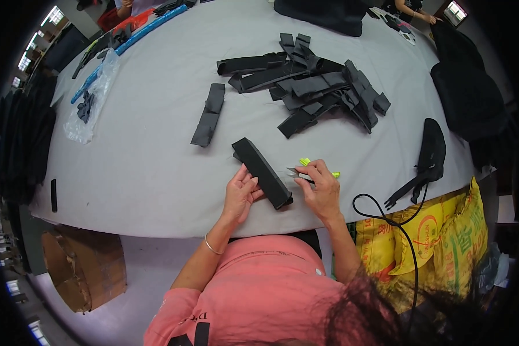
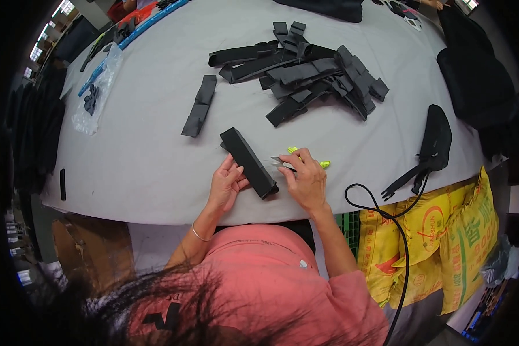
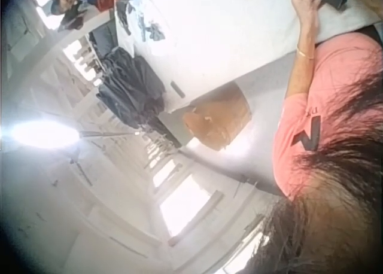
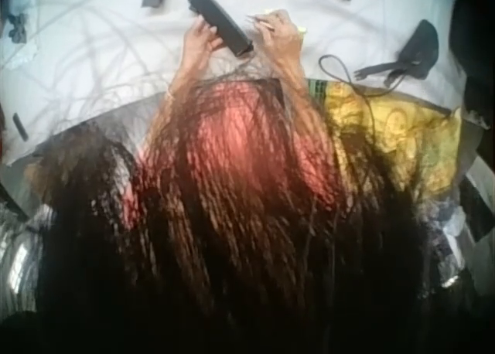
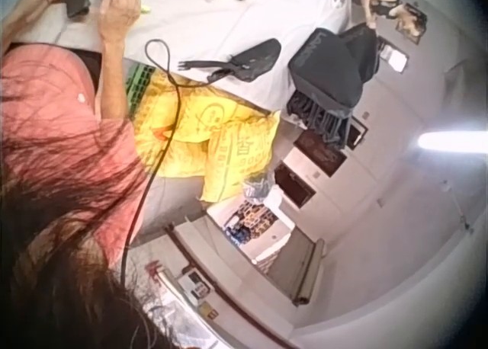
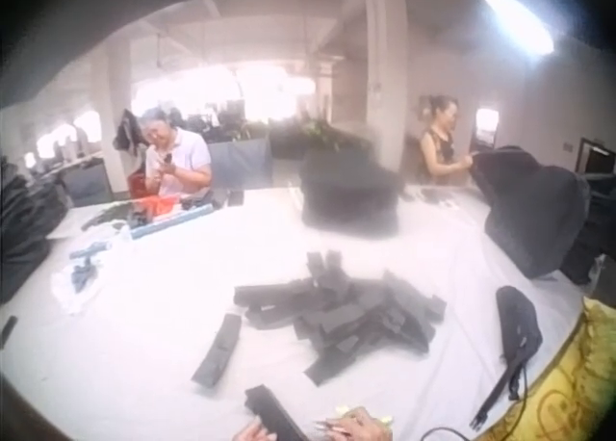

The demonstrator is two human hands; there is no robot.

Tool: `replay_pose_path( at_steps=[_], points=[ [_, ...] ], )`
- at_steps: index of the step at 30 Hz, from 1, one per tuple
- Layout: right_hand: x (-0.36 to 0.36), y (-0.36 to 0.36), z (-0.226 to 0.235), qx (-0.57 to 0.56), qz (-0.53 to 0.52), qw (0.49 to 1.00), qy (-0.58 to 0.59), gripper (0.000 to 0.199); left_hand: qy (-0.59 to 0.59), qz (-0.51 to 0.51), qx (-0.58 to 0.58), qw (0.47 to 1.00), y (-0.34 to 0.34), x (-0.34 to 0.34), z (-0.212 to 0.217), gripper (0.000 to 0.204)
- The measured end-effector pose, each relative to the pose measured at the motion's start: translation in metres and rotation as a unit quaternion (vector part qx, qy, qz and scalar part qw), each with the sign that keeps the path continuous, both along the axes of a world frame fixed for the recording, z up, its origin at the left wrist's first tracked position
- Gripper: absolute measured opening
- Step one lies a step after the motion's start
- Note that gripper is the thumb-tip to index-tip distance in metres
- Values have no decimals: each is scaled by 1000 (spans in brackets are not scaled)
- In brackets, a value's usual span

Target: Trimming excess sewing threads from black fabric straps using small thread nippers.

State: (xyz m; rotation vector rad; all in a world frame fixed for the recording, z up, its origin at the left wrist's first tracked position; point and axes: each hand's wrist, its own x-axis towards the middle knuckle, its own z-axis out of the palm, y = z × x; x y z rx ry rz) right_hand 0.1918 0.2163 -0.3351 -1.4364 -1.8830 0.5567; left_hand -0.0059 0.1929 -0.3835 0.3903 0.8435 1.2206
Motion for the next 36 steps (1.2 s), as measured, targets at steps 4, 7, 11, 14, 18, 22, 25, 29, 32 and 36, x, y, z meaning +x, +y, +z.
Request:
replay_pose_path(
  at_steps=[4, 7, 11, 14, 18, 22, 25, 29, 32, 36],
  points=[
    [4, -6, -3, 21, 75, 996, -46, 20, -20, 9, 17, 1000, 1, 3, -5, 46],
    [0, -8, -11, 34, 76, 995, -46, 18, -20, 15, 14, 1000, 1, 4, -3, 45],
    [-4, -5, -16, 20, 70, 997, -9, 18, -11, 2, 21, 1000, 0, 1, -6, 45],
    [-5, -3, -18, 18, 72, 997, 11, 17, -9, 4, 21, 1000, 0, 1, -5, 45],
    [-5, -3, -21, 44, 56, 997, -1, 17, -6, 3, 19, 1000, 0, 2, -2, 46],
    [-5, -3, -23, 53, 54, 997, 0, 17, -6, -2, 18, 1000, 0, 1, -4, 47],
    [-5, -4, -22, 60, 68, 996, -7, 18, -12, -7, 21, 1000, 0, 0, -4, 46],
    [-8, -3, -24, 71, 62, 995, -17, 16, -5, 0, 29, 1000, 0, 0, -4, 46],
    [-5, -1, -26, 64, 55, 996, -24, 14, -3, -8, 22, 1000, 0, 1, -3, 48],
    [-6, 0, -23, 23, 23, 999, 37, 15, 5, 0, 1, 1000, -2, 0, -7, 52]
  ],
)
